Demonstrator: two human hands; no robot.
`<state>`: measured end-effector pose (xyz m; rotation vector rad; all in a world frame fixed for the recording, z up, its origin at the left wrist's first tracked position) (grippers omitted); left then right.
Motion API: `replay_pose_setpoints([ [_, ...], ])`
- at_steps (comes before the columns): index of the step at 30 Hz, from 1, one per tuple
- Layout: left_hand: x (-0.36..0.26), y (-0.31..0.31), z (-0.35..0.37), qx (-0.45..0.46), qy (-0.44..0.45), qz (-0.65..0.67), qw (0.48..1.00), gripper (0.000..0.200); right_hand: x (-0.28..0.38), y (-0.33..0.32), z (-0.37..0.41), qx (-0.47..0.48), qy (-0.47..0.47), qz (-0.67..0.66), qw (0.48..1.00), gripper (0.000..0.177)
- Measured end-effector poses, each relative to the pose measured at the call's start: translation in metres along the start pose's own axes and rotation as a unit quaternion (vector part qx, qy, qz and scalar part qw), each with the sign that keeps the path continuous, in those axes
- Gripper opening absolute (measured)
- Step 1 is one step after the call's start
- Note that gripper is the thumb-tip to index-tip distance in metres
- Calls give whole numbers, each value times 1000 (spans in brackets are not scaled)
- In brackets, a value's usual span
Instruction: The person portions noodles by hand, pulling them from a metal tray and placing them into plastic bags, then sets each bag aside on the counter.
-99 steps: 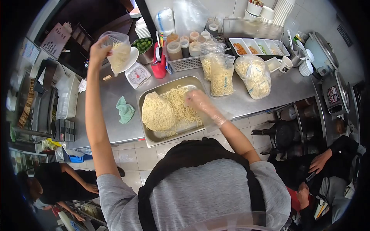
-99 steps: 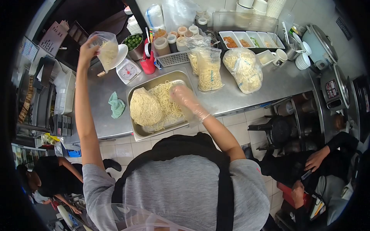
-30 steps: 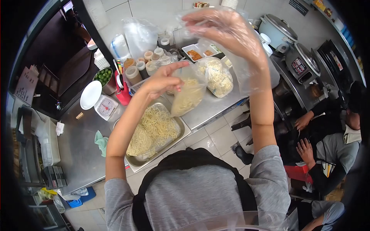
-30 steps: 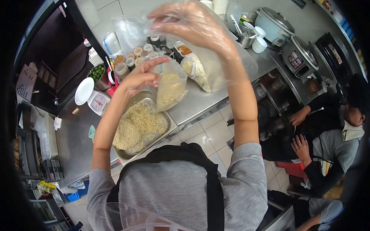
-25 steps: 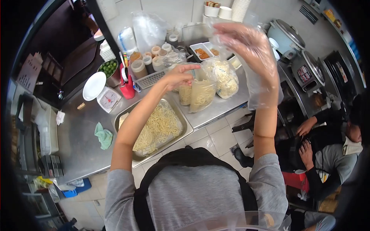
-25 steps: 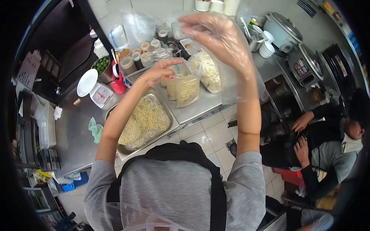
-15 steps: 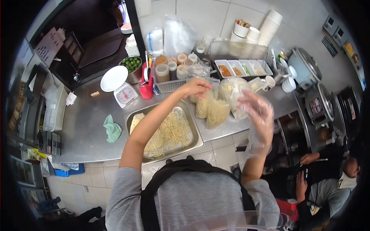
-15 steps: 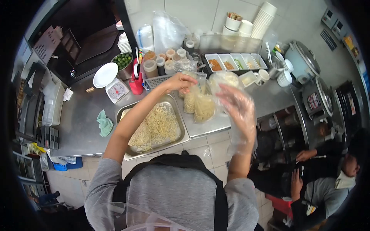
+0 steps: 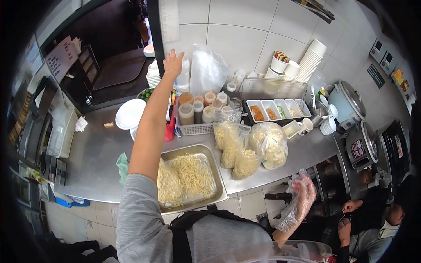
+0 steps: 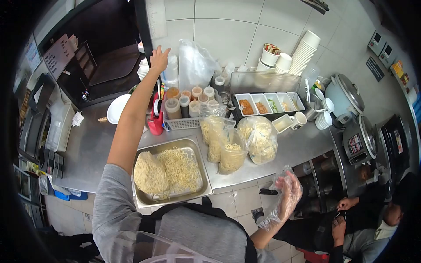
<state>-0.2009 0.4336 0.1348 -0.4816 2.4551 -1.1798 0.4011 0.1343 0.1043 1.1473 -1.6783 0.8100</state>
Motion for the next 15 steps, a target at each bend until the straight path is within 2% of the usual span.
replay_pose_setpoints([
  [2,0,20,-11,22,-5,-38,999,36,-5,-2,1,-25,13,-23,999,29],
  [5,-7,14,-17,42,-37,-59,997,21,-12,-3,-1,-32,26,-19,999,29],
  [6,-9,9,-21,3,-47,-39,998,16,-12,-2,-1,-36,33,-21,999,29],
  [9,-11,-4,-41,-21,-43,-28,998,13,-7,7,-4,-33,35,-4,999,29],
  [13,-7,-45,-78,-115,-38,96,988,16,-1,27,-11,-18,8,-4,1000,32],
  [14,0,-52,-85,-147,-40,144,978,17,-6,31,-12,11,-10,-30,999,49],
  [15,6,-65,-88,-100,-84,219,967,17,-2,39,-14,27,-30,-51,998,57],
])
Point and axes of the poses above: each hand's wrist, its own z-axis away from the middle knuckle, its own y-axis out of the palm, x = y × z, the point moved 5 cm from there along -z, towards the middle knuckle, and after that the axes turned 12 degrees about -y, right-handed, at the moved point
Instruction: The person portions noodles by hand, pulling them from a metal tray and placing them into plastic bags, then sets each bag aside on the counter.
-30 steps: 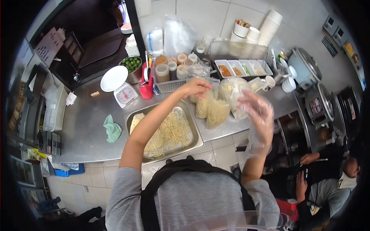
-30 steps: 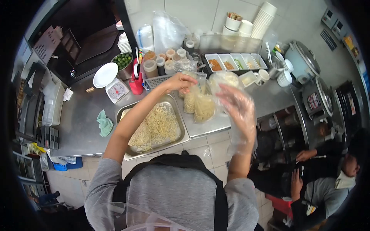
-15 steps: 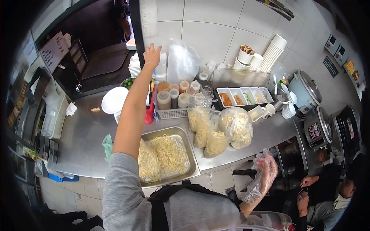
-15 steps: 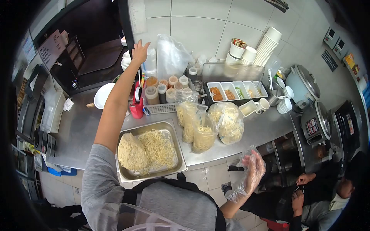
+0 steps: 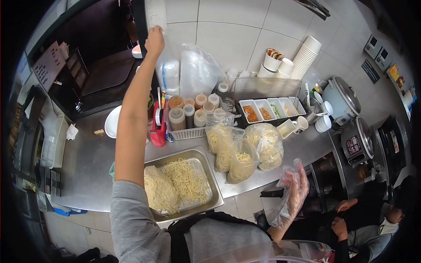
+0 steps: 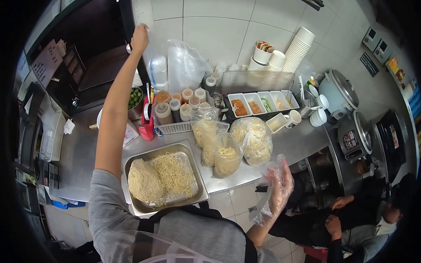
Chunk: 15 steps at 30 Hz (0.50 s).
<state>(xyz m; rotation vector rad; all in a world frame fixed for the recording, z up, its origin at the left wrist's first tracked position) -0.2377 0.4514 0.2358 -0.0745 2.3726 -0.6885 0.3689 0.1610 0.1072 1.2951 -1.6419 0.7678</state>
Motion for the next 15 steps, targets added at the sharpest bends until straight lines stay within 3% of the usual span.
replay_pose_setpoints([
  [2,-12,-34,-10,79,-123,131,981,18,8,26,-8,35,-39,-43,998,73],
  [3,-15,-49,-13,76,-127,195,970,18,7,36,-11,56,-18,-58,997,102],
  [4,-17,-66,-15,72,-131,258,955,19,11,49,-13,75,-46,-54,995,109],
  [8,-17,-118,8,261,-175,336,888,26,21,119,-10,166,-139,-27,976,133],
  [10,-13,-144,33,305,-180,345,869,24,21,158,-10,236,-164,-26,957,127],
  [12,-4,-162,57,355,-185,356,844,23,11,199,-12,264,-270,-32,925,117],
  [15,10,-186,94,395,-201,355,823,28,32,259,-10,307,-315,-62,896,98],
])
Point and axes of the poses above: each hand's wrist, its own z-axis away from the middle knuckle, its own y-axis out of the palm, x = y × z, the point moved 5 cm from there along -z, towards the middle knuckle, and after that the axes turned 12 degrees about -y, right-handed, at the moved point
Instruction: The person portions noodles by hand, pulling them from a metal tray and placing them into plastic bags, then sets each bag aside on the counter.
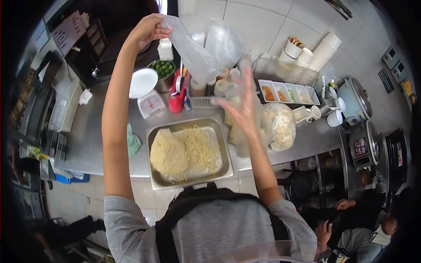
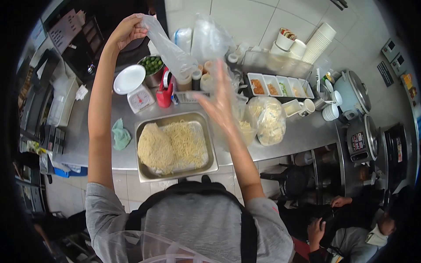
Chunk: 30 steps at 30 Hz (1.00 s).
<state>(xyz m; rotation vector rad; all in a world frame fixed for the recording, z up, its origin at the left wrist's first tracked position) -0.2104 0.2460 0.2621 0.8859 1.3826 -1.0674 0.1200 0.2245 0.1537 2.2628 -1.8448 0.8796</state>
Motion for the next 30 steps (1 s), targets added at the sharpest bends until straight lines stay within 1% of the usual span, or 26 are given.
replay_pose_setpoints([
  [1,11,2,14,11,-12,10,1000,29,-2,18,-7,12,-22,12,1000,92],
  [2,18,11,34,21,16,38,999,36,-1,35,-14,4,26,-97,995,86],
  [3,24,21,56,-20,32,62,997,41,0,51,-18,-7,74,-204,976,81],
  [4,29,33,80,-83,97,10,992,46,-2,64,-21,-6,58,-183,981,80],
  [5,35,39,106,-143,163,-45,975,53,-4,76,-24,-7,40,-161,986,79],
  [6,52,45,127,-138,236,-106,956,52,-2,85,-26,-8,17,-140,990,78],
  [7,67,51,149,-131,307,-167,928,52,0,94,-26,3,23,-164,986,77],
  [9,74,77,207,-185,324,-292,881,28,8,107,-25,26,38,-212,976,75],
  [10,82,85,225,-254,326,-343,843,21,17,109,-24,48,31,-153,987,74],
  [13,124,61,244,-340,183,-306,870,25,38,122,-12,137,46,-307,941,76],
  [15,135,39,265,-393,184,-308,847,28,46,126,2,259,88,-308,911,84],
  [16,137,29,274,-418,187,-309,834,30,35,128,18,347,146,-301,876,88],
  [17,141,21,284,-425,145,-280,849,31,23,132,38,430,202,-290,831,92],
  [18,142,15,297,-429,102,-251,862,32,-7,146,76,546,102,-153,818,98],
  [19,147,11,307,-431,59,-220,873,34,-33,158,110,637,-2,-11,771,104],
  [21,154,6,320,-437,52,-191,878,37,-11,151,138,699,97,159,691,107],
  [23,158,7,329,-443,37,-175,878,40,-19,150,170,615,49,176,767,93],
  [24,164,5,333,-443,34,-135,886,42,-28,152,182,571,24,183,800,86],
  [26,181,2,340,-438,25,-56,897,46,-42,140,193,517,-9,132,846,72],
  [27,185,2,346,-443,22,-45,895,47,-49,131,196,486,-23,107,867,65],
  [30,192,1,353,-449,10,-22,893,50,-79,112,194,473,53,-55,878,54],
])
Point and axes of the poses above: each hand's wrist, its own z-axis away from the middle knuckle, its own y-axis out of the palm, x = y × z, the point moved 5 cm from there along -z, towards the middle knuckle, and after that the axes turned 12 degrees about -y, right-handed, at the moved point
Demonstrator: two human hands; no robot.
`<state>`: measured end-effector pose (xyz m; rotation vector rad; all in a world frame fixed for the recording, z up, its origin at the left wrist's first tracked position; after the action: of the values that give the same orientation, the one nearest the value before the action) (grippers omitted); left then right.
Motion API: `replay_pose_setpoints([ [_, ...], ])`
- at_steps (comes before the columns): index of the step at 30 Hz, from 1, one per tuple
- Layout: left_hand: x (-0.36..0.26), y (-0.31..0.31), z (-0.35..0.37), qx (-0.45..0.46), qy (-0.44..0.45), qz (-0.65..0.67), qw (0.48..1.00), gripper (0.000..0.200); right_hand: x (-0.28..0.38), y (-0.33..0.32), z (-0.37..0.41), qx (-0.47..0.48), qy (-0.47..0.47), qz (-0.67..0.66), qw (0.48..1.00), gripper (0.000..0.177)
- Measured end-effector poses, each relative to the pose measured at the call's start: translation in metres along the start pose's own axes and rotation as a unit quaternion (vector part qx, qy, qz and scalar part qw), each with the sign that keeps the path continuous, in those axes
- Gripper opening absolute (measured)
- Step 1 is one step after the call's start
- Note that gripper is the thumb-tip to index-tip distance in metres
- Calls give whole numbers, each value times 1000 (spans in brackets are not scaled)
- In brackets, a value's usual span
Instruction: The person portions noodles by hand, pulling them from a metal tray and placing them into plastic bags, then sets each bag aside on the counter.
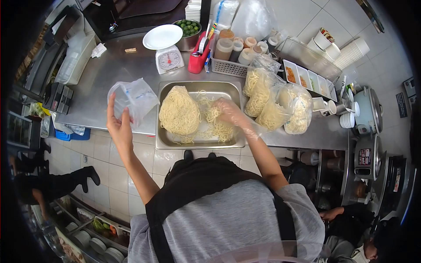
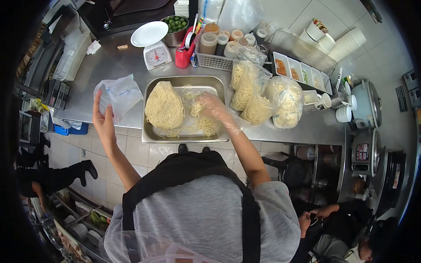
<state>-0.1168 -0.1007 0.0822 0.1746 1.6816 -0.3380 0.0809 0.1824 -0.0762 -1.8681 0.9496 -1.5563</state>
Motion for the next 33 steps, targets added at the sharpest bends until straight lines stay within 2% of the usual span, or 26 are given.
replay_pose_setpoints([
  [3,2,3,4,5,-9,-6,1000,52,31,-41,5,-44,60,-106,992,52],
  [6,-4,7,3,6,36,-12,999,50,38,-58,-1,-9,84,-96,992,56],
  [8,-11,6,1,-3,73,-46,996,49,57,-52,-4,21,128,53,990,57],
  [10,-10,2,-2,-8,88,-69,994,47,71,-30,-8,42,125,144,981,62],
  [12,-10,-1,-1,-8,79,-70,994,45,64,3,-9,55,77,179,979,70],
  [15,-9,-2,7,5,37,-56,998,45,33,28,1,5,26,94,995,78],
  [18,-2,-3,11,24,26,-76,997,48,19,16,-1,39,63,-98,992,78],
  [21,3,7,16,62,49,-96,992,54,38,-5,3,-2,1,34,999,65],
  [23,3,21,20,95,91,-140,981,58,65,-35,-6,-30,31,44,998,63],
  [24,2,33,23,89,149,-198,965,61,81,-51,-13,-44,43,48,997,61],
  [27,-8,67,34,145,83,-167,972,60,119,-73,-36,-167,86,-210,960,58],
  [30,-14,86,43,146,162,-207,954,59,151,-71,-59,-249,11,-213,945,44],
  [33,-39,77,64,70,150,-330,929,55,144,-50,-77,-330,-73,-189,922,30],
])
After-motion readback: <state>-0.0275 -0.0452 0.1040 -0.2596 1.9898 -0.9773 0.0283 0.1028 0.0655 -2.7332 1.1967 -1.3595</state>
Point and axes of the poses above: each hand's wrist, its own z-axis away from the middle knuckle, its own y-axis out of the palm, x = y × z, the point moved 5 cm from there along -z, towards the middle knuckle, and after that the axes turned 12 degrees about -y, right-handed, at the moved point
